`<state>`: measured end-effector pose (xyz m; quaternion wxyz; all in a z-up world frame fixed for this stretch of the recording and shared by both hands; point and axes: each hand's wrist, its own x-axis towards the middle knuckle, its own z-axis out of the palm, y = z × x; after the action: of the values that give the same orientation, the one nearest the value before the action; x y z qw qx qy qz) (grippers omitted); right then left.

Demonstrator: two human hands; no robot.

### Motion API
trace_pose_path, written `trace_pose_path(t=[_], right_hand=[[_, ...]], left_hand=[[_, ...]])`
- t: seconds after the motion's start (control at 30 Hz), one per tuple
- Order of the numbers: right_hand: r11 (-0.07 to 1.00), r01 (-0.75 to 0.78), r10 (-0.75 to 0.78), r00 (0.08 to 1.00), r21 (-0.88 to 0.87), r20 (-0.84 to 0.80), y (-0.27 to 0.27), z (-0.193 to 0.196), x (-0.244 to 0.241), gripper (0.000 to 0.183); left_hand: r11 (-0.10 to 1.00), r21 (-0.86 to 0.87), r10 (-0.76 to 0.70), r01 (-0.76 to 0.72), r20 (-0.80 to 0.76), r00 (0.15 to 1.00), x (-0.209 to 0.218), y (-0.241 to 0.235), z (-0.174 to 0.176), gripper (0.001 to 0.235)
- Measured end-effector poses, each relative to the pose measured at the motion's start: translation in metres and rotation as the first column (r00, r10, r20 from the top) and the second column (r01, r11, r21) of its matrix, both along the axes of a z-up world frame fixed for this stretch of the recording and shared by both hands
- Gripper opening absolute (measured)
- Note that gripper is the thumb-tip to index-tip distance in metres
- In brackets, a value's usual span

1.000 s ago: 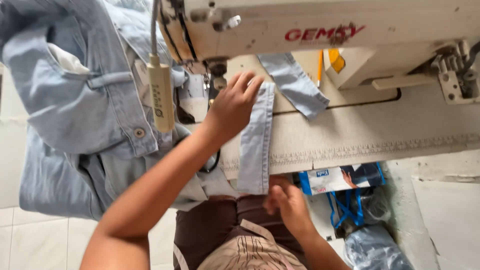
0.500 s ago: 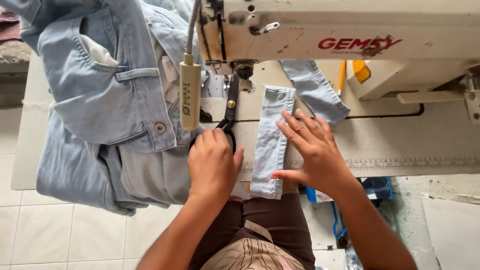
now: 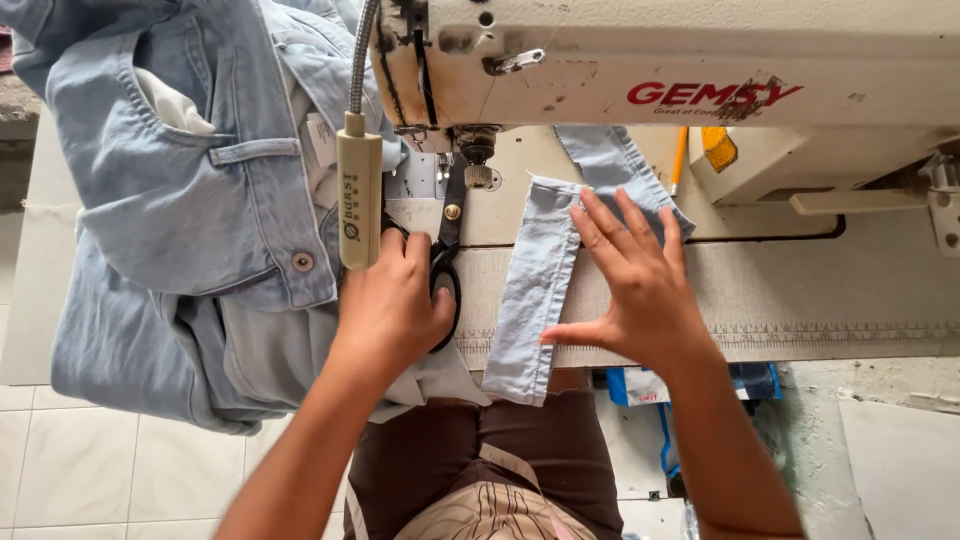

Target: Cutting strips of denim from a pair of jeans using scissors and then folding the strips.

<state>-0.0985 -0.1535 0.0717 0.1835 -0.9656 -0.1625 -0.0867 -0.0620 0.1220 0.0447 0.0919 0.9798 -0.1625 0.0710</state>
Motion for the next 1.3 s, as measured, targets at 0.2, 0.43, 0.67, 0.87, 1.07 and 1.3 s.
trace_pose_path(t=[0.2, 0.43, 0.67, 0.87, 1.07, 1.3], right_hand=[[0.987, -0.036, 0.024, 0.997, -0.157, -0.074, -0.008, -0.016, 0.018, 0.141], [0.996, 0.053, -0.059, 0.995, 0.074, 0.076, -0.002, 0.000, -0.005, 0.126], [0.744, 0.462, -0.280, 0.871, 0.483, -0.404, 0.024, -0.022, -0.108, 0.054], [0.524, 0.641, -0.205, 0.734, 0.561, -0.648, 0.054, -0.052, -0.115, 0.050], [0.330, 0.689, -0.142, 0.712, 0.645, -0.688, 0.060, -0.057, -0.111, 0.034], [0.277, 0.661, -0.063, 0.737, 0.698, -0.673, 0.074, -0.058, -0.113, 0.039]], left_hand=[[0.996, -0.062, -0.074, 0.059, -0.274, 0.959, 0.018, 0.009, 0.030, 0.044], [0.975, -0.207, -0.191, 0.079, -0.602, 0.775, 0.007, 0.029, 0.064, 0.037], [0.927, -0.261, -0.092, -0.270, -0.855, 0.510, -0.050, 0.052, 0.080, 0.033], [0.011, -0.365, -0.610, -0.931, -0.740, 0.283, -0.114, 0.072, 0.023, 0.071], [-0.401, -0.488, -0.763, -0.775, -0.289, 0.578, -0.160, 0.070, 0.014, 0.057], [-0.506, -0.314, -0.479, -0.803, -0.672, 0.565, -0.167, 0.037, 0.039, 0.057]])
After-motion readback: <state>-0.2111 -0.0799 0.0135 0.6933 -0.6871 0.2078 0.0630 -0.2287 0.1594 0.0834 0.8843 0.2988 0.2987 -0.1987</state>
